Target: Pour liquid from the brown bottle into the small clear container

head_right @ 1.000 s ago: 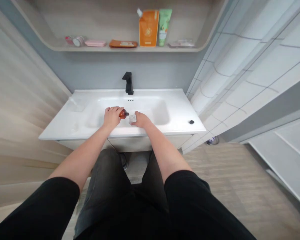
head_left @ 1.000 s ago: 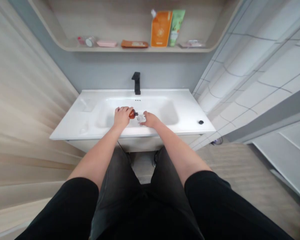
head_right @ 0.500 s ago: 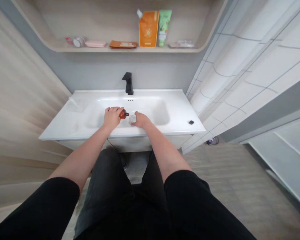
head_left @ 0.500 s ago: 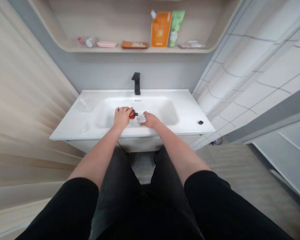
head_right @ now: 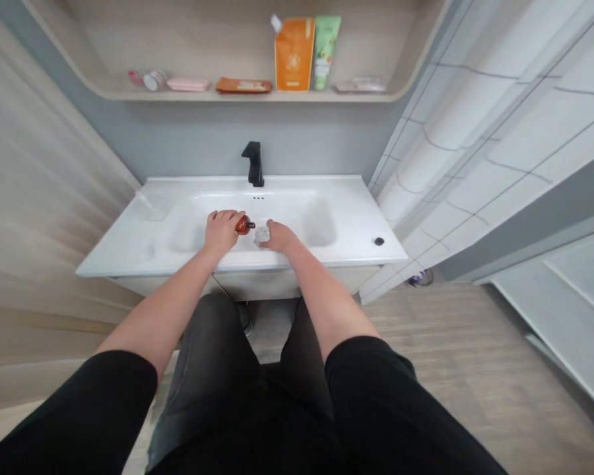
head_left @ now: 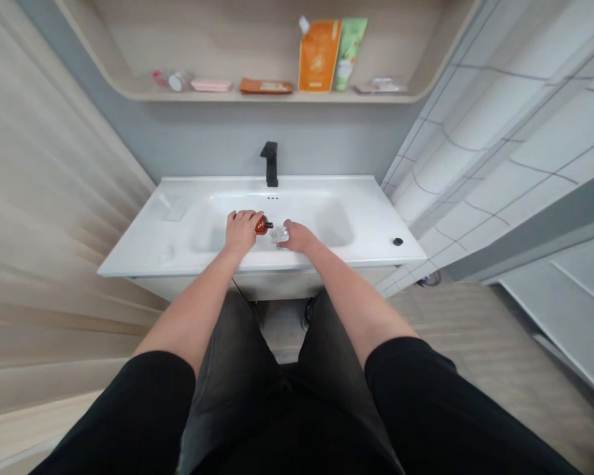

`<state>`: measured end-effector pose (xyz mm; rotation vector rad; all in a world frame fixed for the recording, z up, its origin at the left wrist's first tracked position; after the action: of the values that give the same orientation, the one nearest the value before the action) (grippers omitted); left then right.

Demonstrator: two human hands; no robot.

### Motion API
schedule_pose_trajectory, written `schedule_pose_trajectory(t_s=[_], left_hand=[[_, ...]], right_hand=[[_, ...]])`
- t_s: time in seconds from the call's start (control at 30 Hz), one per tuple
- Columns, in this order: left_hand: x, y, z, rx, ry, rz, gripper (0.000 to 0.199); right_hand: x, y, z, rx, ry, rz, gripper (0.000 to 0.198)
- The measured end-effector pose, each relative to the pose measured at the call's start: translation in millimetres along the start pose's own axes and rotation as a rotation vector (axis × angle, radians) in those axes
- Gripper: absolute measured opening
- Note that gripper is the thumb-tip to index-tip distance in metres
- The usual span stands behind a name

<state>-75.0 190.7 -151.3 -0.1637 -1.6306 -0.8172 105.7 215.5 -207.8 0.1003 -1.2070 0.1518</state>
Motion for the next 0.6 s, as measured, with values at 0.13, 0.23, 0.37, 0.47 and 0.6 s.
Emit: schedule_pose_trajectory(t_s=[0.13,0.23,0.37,0.47,0.6], left_hand=[[0.5,0.0,-0.4,-0.005,-0.002,-0.01,0.061],[-0.2,0.2,0.1,-0.006,-0.007,-0.011,0.06],[-0.5,0.6,-0.2,-0.013,-0.012,-0.012,0.06],[0.6,0.5,-0.6,-0.014,-0.01,-0.019,0.06],[0.7,0.3,-1.3,-0.016,-0.02,-0.016,0.063]], right_hand=[[0.7,-0.9,0.7,-0.002,-0.004,0.003,0.067],[1.7,-1.7,1.1,-0.01,-0.003,0.009,0.066],[3.3,-3.0,2.5,-0.009,-0.007,0.011,0.065],[3.5,-3.3,2.7,-0.011,-0.014,0.01,0.066],[2.6,-2.6,2.3,-0.012,-0.012,0.017,0.067]])
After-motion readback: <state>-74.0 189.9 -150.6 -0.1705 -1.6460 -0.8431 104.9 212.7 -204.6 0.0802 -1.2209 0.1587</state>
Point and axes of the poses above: each hand's wrist, its own y-axis towards the middle knuckle, its own x-axis out of the back of the hand, z = x × y, the point moved 9 cm from there along y, towards the middle knuckle, and after that the axes turned 14 degrees about -x, right-handed, at the moved point
